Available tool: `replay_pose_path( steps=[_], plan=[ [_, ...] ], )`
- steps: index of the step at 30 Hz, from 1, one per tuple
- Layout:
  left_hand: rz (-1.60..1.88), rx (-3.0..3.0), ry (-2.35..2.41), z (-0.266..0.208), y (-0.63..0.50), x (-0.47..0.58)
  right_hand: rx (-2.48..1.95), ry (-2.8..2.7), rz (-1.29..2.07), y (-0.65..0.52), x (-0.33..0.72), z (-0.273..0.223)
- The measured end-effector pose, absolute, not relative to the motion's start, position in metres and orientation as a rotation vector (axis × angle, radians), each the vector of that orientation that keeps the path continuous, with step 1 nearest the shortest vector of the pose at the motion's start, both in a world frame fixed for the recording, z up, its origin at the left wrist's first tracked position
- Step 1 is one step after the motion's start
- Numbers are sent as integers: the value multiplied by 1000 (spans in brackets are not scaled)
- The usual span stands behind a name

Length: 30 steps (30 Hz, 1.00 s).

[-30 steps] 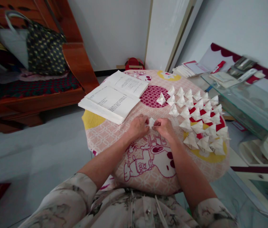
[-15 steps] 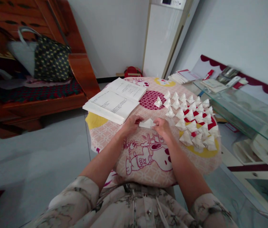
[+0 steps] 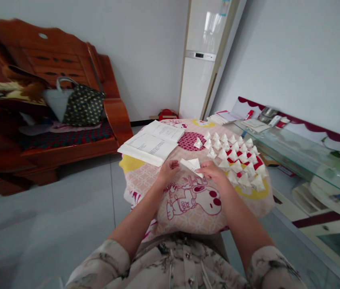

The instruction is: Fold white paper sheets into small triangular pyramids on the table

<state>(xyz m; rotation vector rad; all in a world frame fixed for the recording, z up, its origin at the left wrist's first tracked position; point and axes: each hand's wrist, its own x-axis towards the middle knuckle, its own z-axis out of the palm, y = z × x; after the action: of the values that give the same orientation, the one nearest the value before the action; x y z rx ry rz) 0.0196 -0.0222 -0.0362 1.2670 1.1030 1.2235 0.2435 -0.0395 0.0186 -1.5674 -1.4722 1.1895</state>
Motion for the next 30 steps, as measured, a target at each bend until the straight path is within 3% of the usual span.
replay_pose_path(
  steps=[4, 10, 19, 27, 30],
  plan=[
    [1058, 1137, 756, -19, -55, 33, -1424, -1325, 1301, -79, 230, 23],
    [1262, 1161, 813, 6, -89, 45, -1356, -1276, 1199, -120, 213, 32],
    [1348, 1617, 961, 16, -116, 40, -1227, -1429, 332, -155, 195, 53],
    [1358, 1878, 952, 18, -124, 35, -1253, -1457, -3, -167, 189, 50],
    [1338, 1862, 916, 17, -122, 33, -1297, -1475, 85, -167, 193, 48]
  ],
)
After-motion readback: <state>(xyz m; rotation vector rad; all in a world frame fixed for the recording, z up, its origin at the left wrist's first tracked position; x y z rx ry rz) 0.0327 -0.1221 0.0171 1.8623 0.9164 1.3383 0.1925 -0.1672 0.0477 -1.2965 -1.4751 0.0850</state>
